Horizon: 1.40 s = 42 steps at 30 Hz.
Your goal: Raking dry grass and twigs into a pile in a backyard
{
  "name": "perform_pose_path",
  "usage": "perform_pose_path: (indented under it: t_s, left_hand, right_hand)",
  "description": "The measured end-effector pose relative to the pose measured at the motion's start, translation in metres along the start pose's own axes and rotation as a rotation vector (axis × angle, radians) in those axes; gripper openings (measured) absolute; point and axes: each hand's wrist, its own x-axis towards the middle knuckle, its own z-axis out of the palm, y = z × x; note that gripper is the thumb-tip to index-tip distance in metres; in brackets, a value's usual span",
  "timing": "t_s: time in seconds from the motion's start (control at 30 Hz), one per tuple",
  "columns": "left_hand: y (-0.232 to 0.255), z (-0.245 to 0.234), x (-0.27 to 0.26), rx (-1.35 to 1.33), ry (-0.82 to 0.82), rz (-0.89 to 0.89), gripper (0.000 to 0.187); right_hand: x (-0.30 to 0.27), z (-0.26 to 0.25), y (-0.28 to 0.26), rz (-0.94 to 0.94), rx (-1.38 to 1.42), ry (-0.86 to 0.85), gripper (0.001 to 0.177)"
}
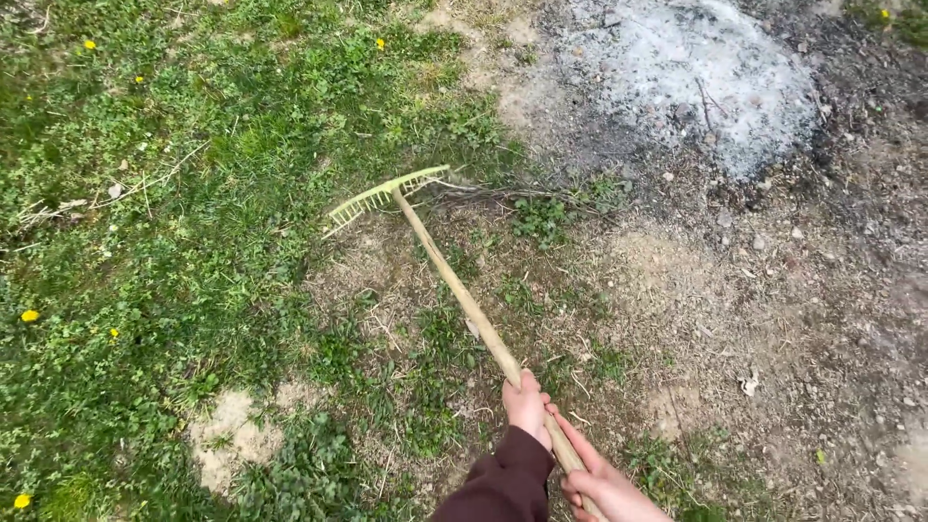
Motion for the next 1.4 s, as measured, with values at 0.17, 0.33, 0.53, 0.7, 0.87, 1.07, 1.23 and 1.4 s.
perform_pose_path:
  t_s: [0.17, 0.33, 0.53, 0.7, 0.87, 1.07, 1.23, 1.4]
  left_hand:
    - [0.035, 0.004, -0.007, -0.063, -0.059, 0.046, 0.017]
    - [0.093, 0.020, 0.002, -0.072, -0.088, 0.082, 0.015]
    - [0.166, 0.030, 0.069, -0.160, -0.160, 0.123, 0.020]
    - [0.254, 0.052, 0.111, -0.138, -0.182, 0.123, 0.015]
    - [0.312, 0.073, 0.123, 0.126, -0.238, 0.236, 0.027]
    - [0.319, 0.082, 0.158, 0.348, -0.200, 0.104, 0.062]
    - [0.291, 0.077, 0.212, 0.408, -0.126, 0.295, 0.050]
    - [0.256, 0.058, 0.251, 0.447, -0.123, 0.358, 0.051]
  right_hand:
    - [-0.028, 0.058, -0.048, 0.034, 0.019, 0.022, 0.099]
    - [-0.005, 0.090, -0.091, 0.001, -0.020, 0.047, 0.096]
    - [0.069, 0.122, -0.148, 0.005, -0.121, 0.025, 0.094]
    - [0.145, 0.163, -0.225, -0.013, -0.251, 0.033, 0.095]
    - [0.244, 0.165, -0.269, -0.165, -0.237, -0.035, 0.077]
    - [0.307, 0.149, -0.270, -0.172, -0.092, -0.024, 0.075]
    - [0.274, 0.162, -0.261, -0.134, -0.151, 0.024, 0.069]
    - [0.253, 0.159, -0.237, -0.134, -0.171, 0.038, 0.067]
